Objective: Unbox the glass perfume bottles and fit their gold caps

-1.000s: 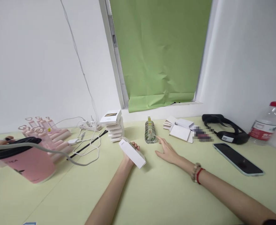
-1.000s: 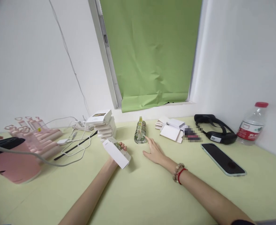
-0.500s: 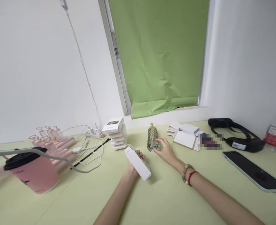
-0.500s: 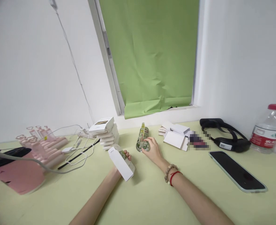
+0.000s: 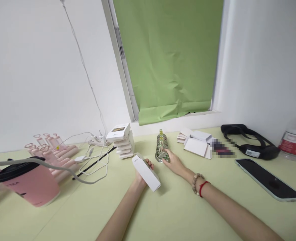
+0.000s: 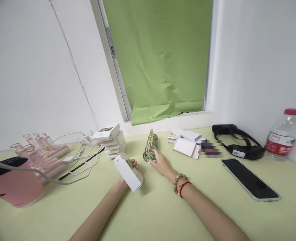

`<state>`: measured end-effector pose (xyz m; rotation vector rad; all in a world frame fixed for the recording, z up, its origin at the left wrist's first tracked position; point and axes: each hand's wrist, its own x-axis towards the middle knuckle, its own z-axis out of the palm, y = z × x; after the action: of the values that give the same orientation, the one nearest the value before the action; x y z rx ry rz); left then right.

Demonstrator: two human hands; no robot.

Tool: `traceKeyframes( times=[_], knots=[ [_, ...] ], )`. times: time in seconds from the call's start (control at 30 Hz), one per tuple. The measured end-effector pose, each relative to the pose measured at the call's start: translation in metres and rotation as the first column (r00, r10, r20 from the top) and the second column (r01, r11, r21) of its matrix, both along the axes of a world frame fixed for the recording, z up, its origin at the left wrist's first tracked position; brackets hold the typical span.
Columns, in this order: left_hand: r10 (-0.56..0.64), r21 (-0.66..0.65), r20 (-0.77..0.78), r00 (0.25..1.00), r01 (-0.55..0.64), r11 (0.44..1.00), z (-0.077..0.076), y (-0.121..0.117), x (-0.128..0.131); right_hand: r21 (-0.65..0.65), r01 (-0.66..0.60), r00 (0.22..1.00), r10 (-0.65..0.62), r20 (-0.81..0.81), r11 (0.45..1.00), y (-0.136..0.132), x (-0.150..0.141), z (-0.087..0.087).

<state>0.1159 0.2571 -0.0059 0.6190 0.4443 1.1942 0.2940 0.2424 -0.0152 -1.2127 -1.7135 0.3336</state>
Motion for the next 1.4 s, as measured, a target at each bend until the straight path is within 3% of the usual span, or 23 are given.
traceKeyframes(
  times=[0.23, 0.4, 0.63, 0.77, 0.87, 1.07, 1.4],
  knots=[
    [-0.016, -0.004, -0.007, 1.0, 0.016, 1.0, 0.003, -0.002, -0.001, -0.057, 0.165, 0.959, -0.173, -0.223, 0.985, 0.009, 0.007, -0.002],
    [-0.009, -0.008, -0.003, 1.0, 0.009, 1.0, 0.002, -0.002, 0.0, -0.063, 0.312, 0.901, -0.317, -0.296, 0.948, 0.012, 0.014, -0.001],
    [0.0, -0.011, -0.001, 1.0, 0.0, 1.0, 0.003, -0.003, 0.001, -0.088, 0.602, 0.733, -0.593, -0.333, 0.793, 0.007, 0.018, 0.004],
    [0.002, -0.016, -0.008, 1.0, -0.003, 1.0, 0.005, -0.003, 0.002, -0.084, 0.674, 0.677, -0.659, -0.329, 0.734, 0.01, 0.02, 0.002],
    [0.005, -0.021, -0.013, 1.0, -0.006, 1.0, 0.006, -0.004, 0.002, -0.07, 0.645, 0.699, -0.624, -0.351, 0.761, 0.013, 0.02, -0.001],
    [0.013, -0.021, -0.009, 1.0, -0.013, 1.0, 0.006, -0.004, 0.002, -0.059, 0.452, 0.804, -0.435, -0.406, 0.89, 0.016, 0.017, -0.006],
    [0.011, -0.012, 0.011, 1.0, -0.011, 1.0, 0.002, -0.002, 0.001, -0.08, 0.351, 0.838, -0.352, -0.417, 0.933, 0.02, 0.019, -0.013]
  ],
)
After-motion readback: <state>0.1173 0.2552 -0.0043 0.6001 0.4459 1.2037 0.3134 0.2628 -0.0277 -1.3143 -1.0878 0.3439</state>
